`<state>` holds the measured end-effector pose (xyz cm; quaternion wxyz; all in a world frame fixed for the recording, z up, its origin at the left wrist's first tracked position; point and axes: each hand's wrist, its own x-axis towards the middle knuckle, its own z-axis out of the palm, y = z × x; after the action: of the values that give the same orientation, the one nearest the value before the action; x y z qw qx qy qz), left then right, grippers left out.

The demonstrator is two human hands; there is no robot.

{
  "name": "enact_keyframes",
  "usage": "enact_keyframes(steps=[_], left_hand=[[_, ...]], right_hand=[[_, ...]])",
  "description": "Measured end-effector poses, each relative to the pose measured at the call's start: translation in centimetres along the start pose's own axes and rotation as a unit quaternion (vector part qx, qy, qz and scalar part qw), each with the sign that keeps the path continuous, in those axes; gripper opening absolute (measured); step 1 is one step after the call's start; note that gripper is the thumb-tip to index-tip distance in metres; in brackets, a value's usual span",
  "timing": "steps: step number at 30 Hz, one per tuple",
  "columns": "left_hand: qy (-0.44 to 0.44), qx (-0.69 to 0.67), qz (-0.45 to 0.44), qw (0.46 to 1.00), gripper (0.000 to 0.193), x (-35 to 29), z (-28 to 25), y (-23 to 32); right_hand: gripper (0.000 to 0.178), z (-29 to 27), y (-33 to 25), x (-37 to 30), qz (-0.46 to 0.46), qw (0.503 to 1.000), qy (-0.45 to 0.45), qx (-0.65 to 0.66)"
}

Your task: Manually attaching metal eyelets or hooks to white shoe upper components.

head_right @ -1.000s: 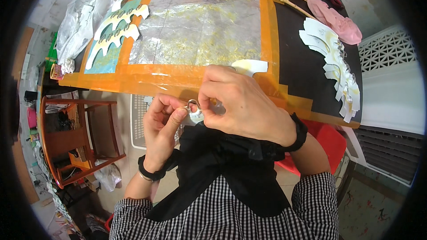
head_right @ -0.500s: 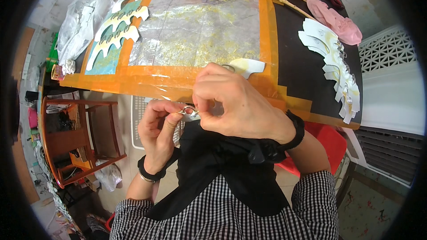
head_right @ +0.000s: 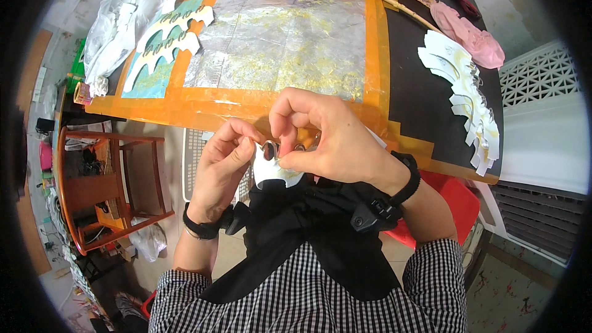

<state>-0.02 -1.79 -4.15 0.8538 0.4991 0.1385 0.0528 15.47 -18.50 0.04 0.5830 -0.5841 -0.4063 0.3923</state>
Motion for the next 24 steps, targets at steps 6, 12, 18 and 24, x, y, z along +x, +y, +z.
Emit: enact_keyframes(steps=[6,12,18,24], left_hand=[[-0.065,0.118,0.058,0.989,0.019,-0.6,0.3,0.6],[0.050,0.116,0.011,0.992,0.027,-0.3,0.0,0.3],[0.046,0.060,0.045,0.996,0.022,0.1,0.5,0.2],[0.020,0.053,0.064,0.996,0.021,0.3,0.5,0.1]], right_hand=[[0.033,-0.3,0.7,0.8,0.002,1.000,0.014,0.013],[0.028,-0.4,-0.1,1.1,0.049,0.998,-0.013,0.033],[0.032,-1.7,0.4,1.5,0.085,0.992,-0.085,0.030],[0.034,-1.8,0.8,1.4,0.049,0.991,-0.110,0.064]])
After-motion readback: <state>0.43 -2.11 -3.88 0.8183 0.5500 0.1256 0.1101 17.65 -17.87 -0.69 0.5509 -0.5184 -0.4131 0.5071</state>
